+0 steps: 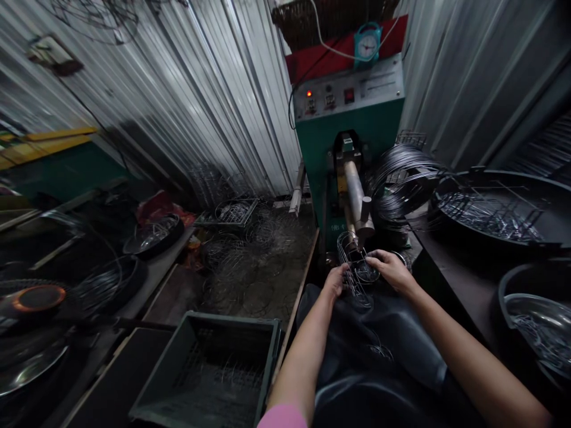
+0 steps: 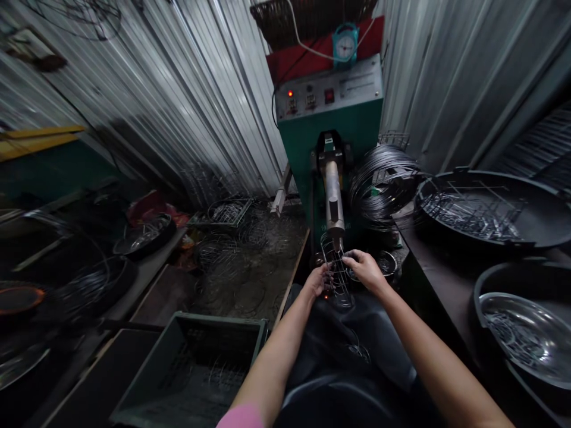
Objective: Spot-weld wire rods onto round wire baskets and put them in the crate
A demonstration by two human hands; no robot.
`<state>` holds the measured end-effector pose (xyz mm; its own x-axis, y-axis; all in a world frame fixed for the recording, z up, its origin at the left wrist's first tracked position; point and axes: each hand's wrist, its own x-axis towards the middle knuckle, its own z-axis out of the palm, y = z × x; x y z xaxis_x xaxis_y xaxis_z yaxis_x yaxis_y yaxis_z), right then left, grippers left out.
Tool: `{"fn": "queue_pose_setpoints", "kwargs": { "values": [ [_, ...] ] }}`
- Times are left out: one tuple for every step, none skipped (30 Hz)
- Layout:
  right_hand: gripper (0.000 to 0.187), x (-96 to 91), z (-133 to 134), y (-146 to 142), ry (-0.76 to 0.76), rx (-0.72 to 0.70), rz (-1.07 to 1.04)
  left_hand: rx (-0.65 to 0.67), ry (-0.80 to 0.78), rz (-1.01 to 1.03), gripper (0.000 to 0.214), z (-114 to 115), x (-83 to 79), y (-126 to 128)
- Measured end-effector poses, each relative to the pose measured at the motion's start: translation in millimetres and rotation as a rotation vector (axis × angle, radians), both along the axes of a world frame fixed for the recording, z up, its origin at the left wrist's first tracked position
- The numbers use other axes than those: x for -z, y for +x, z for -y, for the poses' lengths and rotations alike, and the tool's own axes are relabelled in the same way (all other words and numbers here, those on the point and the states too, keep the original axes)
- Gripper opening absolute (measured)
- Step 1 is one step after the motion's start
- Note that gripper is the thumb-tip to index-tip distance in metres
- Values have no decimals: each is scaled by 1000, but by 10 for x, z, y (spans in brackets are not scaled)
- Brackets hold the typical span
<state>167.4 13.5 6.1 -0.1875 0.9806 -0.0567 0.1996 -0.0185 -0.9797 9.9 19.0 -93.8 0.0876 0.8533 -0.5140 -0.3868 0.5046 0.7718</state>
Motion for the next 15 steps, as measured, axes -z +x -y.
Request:
{"fn": "queue_pose_setpoints", "kwargs": {
  "values": [
    [38, 3, -7, 4, 2, 1, 6, 6, -13, 6, 34, -8, 3, 3],
    [40, 12, -1, 19, 0, 2, 7, 10, -22, 14, 34, -13, 4, 4],
    [42, 27, 17, 44, -9, 5, 5, 12, -25, 22, 34, -14, 5, 4],
    [44, 48, 48, 77, -25, 6, 1, 18, -25, 32, 35, -11, 5, 3],
    [46, 73, 86, 117, -48, -3, 3, 23, -24, 37, 36, -6, 5, 1],
    [47, 98, 129, 159, -75, -22, 10, 28, -20, 38, 37, 2, 5, -2],
    [47, 120, 170, 197, -96, -46, 19, 32, -18, 37, 38, 10, 4, -3],
    [46, 136, 204, 226, -106, -68, 25, 33, -21, 33, 37, 18, 4, -4],
    [46, 144, 225, 244, -105, -82, 28, 31, -30, 28, 37, 22, 2, -1],
    [46, 141, 232, 246, -96, -82, 29, 27, -44, 27, 37, 21, -2, 3],
    [45, 131, 223, 234, -81, -70, 28, 25, -62, 30, 37, 15, -8, 8],
    [45, 114, 200, 210, -63, -52, 28, 26, -84, 37, 37, 2, -16, 15],
    [44, 94, 169, 179, -48, -39, 29, 29, -106, 43, 38, -15, -27, 20],
    [43, 75, 136, 147, -41, -30, 29, 34, -125, 48, 39, -36, -38, 23],
    [42, 60, 106, 118, -39, -26, 23, 41, -139, 47, 40, -55, -48, 22]
  ]
}}
